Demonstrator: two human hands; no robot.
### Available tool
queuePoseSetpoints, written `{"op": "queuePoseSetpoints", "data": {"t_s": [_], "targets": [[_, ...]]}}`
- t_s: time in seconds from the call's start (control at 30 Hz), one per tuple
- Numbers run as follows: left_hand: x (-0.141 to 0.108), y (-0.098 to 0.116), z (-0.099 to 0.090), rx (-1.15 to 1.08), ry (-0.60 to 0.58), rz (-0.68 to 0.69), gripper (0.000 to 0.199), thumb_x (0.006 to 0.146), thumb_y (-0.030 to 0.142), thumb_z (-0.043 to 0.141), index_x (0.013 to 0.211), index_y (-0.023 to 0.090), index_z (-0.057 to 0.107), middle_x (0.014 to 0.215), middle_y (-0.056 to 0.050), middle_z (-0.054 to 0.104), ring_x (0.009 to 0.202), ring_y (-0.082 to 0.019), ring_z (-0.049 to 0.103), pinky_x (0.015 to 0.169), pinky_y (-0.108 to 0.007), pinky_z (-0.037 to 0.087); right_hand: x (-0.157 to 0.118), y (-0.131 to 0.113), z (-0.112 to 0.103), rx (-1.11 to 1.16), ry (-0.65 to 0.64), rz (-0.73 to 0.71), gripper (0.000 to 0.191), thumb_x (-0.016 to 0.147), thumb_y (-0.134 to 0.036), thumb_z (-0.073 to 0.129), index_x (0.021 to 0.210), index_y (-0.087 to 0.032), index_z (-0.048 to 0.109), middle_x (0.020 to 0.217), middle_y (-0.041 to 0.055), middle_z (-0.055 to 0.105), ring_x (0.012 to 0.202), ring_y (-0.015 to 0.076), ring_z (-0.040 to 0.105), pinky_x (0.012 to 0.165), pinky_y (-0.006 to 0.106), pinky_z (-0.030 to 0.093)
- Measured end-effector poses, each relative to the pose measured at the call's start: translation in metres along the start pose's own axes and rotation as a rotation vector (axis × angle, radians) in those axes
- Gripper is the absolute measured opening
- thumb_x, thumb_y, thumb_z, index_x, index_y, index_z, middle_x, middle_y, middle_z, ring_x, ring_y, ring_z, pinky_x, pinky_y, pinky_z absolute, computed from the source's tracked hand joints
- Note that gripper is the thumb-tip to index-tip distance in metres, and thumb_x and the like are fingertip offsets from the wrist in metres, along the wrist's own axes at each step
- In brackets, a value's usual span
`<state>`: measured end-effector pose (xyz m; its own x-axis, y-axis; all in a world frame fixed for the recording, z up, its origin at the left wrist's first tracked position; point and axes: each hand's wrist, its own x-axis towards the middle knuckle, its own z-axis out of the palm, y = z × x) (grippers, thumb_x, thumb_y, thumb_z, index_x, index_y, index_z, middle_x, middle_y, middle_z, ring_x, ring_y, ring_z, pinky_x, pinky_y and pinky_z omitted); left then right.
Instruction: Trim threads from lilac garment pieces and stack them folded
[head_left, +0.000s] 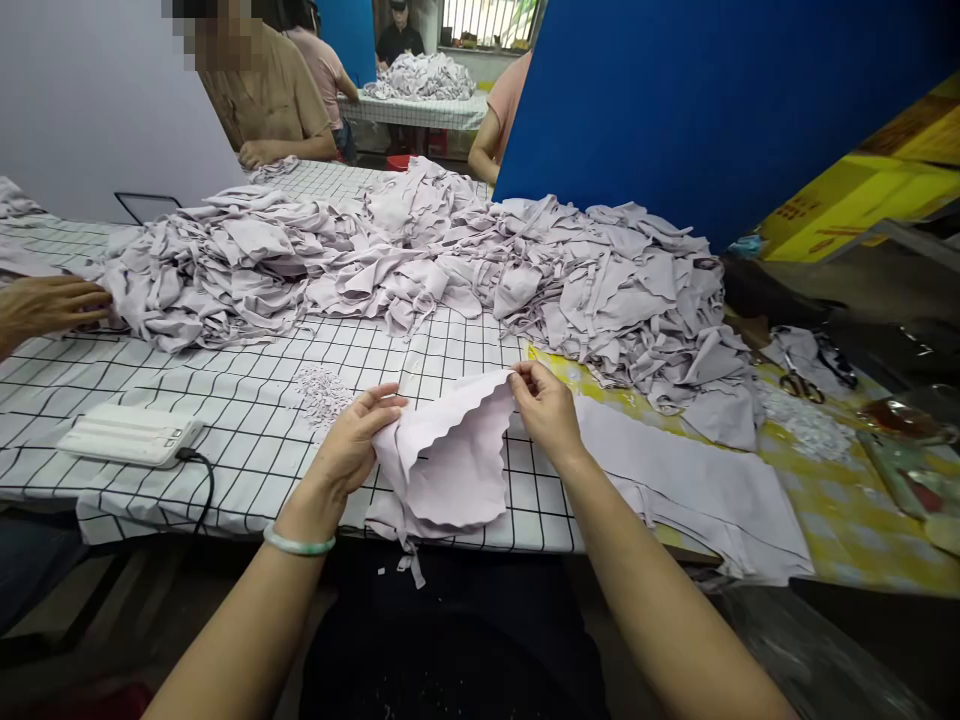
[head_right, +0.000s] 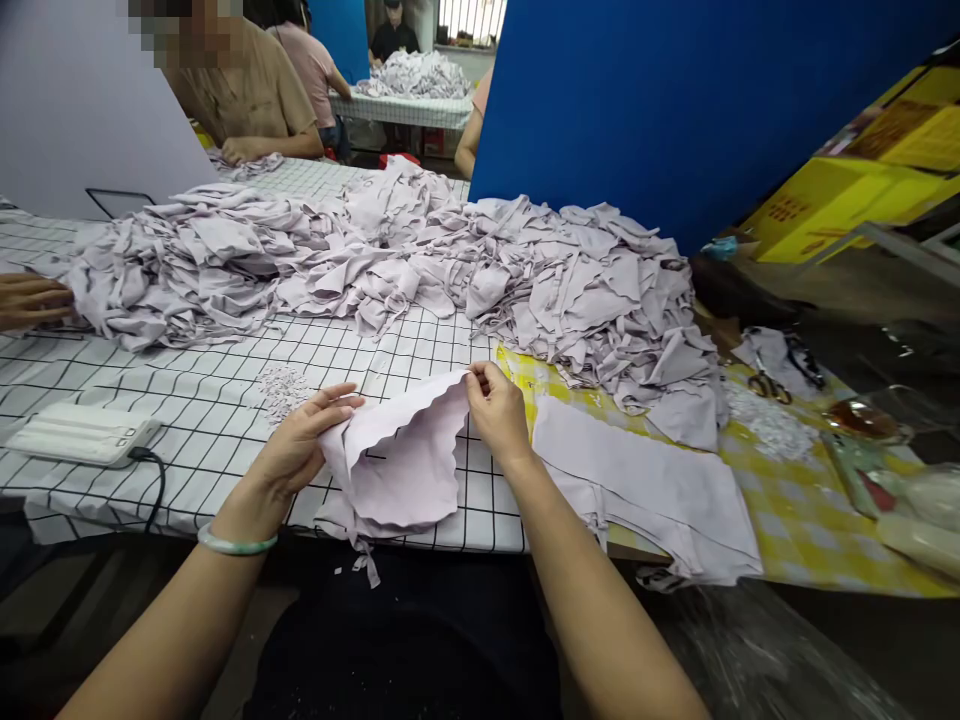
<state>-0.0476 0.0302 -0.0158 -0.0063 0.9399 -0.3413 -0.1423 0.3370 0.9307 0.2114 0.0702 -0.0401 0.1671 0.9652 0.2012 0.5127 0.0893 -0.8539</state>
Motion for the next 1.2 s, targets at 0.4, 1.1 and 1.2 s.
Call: {"op": "queuePoseSetpoints", "data": {"t_s": [0.4, 1.1, 1.2], "targets": [[-0.004, -0.048, 0.034, 1.341, 0.151, 0.621, 0.015, 0.081, 0.013, 0.056, 0.094, 0.020, 0.060, 0.100, -0.013, 0.064, 0.098, -0.032, 0.057, 0.084, -0.048, 0.045, -0.062, 0.005, 0.000, -0.260, 0.004, -0.212, 0.010, 0.088, -0.030, 0.057, 0.094, -0.022, 0.055, 0.091, 0.0071, 0.059, 0.084, 0.0229, 0.057, 0.079, 0.038, 0.050], [0.005, 0.059, 0.060, 0.721, -1.060, 0.268, 0.033, 0.084, 0.041, 0.062, 0.059, 0.021, 0.065, 0.067, -0.004, 0.064, 0.066, -0.020, 0.060, 0.064, -0.031, 0.051, -0.049, -0.042, -0.094, 0.570, -0.622, 0.208, 0.035, 0.067, -0.050, 0.076, 0.073, -0.021, 0.057, 0.062, -0.0021, 0.049, 0.054, 0.0123, 0.041, 0.051, 0.025, 0.030], [0.002, 0.084, 0.036, 0.654, -1.048, 0.148, 0.023, 0.072, 0.037, 0.077, 0.061, 0.019, 0.069, 0.063, -0.004, 0.062, 0.059, -0.017, 0.055, 0.051, -0.026, 0.043, -0.032, -0.045, -0.118, 0.571, -0.525, 0.227, 0.034, 0.062, -0.046, 0.079, 0.070, -0.021, 0.058, 0.058, -0.0025, 0.048, 0.048, 0.0103, 0.036, 0.046, 0.024, 0.025]]}}
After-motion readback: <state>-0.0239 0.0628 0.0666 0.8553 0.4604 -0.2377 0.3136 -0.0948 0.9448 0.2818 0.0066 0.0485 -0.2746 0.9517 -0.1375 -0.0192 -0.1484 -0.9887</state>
